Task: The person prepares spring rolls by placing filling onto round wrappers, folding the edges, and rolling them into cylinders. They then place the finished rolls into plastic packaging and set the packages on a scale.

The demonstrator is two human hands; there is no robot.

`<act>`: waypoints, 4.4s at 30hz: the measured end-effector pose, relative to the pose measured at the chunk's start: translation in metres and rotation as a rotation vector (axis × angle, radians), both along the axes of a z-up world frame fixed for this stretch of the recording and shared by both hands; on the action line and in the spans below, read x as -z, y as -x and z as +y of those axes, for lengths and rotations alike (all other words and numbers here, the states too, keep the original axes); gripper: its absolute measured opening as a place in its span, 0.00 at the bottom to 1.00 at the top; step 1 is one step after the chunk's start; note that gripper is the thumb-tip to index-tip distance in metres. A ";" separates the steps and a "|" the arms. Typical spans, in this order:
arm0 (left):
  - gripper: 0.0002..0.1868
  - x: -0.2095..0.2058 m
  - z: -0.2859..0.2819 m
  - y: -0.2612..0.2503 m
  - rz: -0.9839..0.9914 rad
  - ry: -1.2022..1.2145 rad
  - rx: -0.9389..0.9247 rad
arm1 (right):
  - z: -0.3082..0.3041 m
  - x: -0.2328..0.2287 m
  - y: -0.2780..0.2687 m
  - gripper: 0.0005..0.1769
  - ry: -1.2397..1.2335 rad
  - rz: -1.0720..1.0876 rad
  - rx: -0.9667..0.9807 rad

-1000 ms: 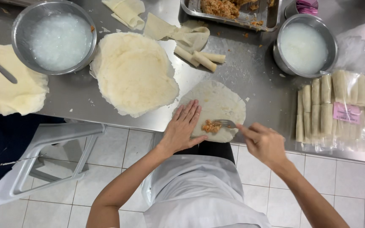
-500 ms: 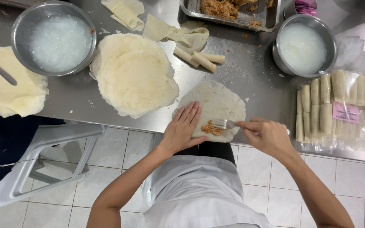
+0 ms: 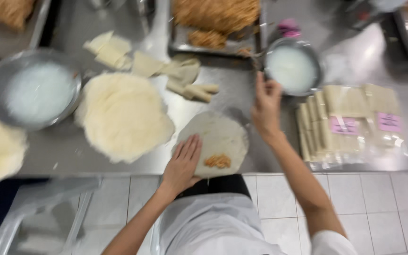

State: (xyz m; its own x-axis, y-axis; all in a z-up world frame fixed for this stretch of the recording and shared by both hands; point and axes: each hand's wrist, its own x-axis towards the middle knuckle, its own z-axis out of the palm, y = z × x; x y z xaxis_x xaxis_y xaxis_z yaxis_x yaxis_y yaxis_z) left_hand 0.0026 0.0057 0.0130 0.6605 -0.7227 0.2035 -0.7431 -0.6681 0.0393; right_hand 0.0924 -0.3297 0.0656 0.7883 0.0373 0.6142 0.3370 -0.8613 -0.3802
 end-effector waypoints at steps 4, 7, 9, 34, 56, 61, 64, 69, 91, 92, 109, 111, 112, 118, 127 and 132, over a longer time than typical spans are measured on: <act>0.74 0.022 0.002 0.002 -0.101 0.059 0.032 | -0.010 0.071 -0.064 0.46 -0.051 -0.043 -0.037; 0.57 0.042 0.007 0.002 -0.037 0.255 0.281 | -0.001 0.065 -0.044 0.46 0.241 0.303 0.294; 0.07 0.000 -0.001 0.014 0.039 0.588 0.333 | 0.009 0.018 -0.006 0.28 -0.196 0.133 -0.135; 0.19 0.024 -0.045 -0.004 -0.132 0.426 0.266 | 0.013 0.086 0.161 0.19 -0.141 0.238 -0.246; 0.26 -0.018 -0.039 -0.012 0.220 0.507 0.147 | 0.044 0.043 0.136 0.21 0.084 0.181 -0.369; 0.21 -0.014 0.038 -0.019 0.440 0.379 -0.017 | 0.061 0.023 0.142 0.19 0.071 0.163 -0.432; 0.08 -0.017 0.027 -0.012 0.320 0.277 -0.101 | 0.070 0.024 0.143 0.18 0.092 0.167 -0.436; 0.23 -0.003 -0.055 0.007 -0.048 0.372 0.210 | 0.066 0.034 0.147 0.19 0.108 0.255 -0.404; 0.16 0.038 -0.041 -0.009 0.204 0.510 0.255 | 0.017 0.019 0.046 0.23 0.392 0.280 -0.407; 0.16 0.033 -0.041 -0.011 0.219 0.500 0.245 | 0.022 0.013 0.047 0.25 0.377 0.306 -0.432; 0.11 0.027 -0.038 -0.011 0.160 0.481 0.190 | 0.039 0.008 0.066 0.25 0.030 0.550 -0.370; 0.10 0.000 -0.037 -0.004 0.175 0.595 0.129 | 0.035 0.024 0.106 0.27 -0.317 0.633 -0.437; 0.10 -0.002 -0.041 -0.003 0.180 0.601 0.141 | 0.032 0.032 0.109 0.27 -0.315 0.633 -0.423; 0.10 -0.011 -0.050 -0.002 0.079 0.538 0.129 | 0.032 0.030 0.112 0.41 -0.280 0.610 -0.531; 0.14 -0.016 -0.024 -0.026 0.841 0.686 -0.166 | 0.031 0.028 0.079 0.13 -0.274 0.611 -0.614; 0.06 0.040 -0.042 -0.021 0.125 0.602 -0.144 | 0.032 0.046 0.077 0.10 -0.123 0.216 -0.598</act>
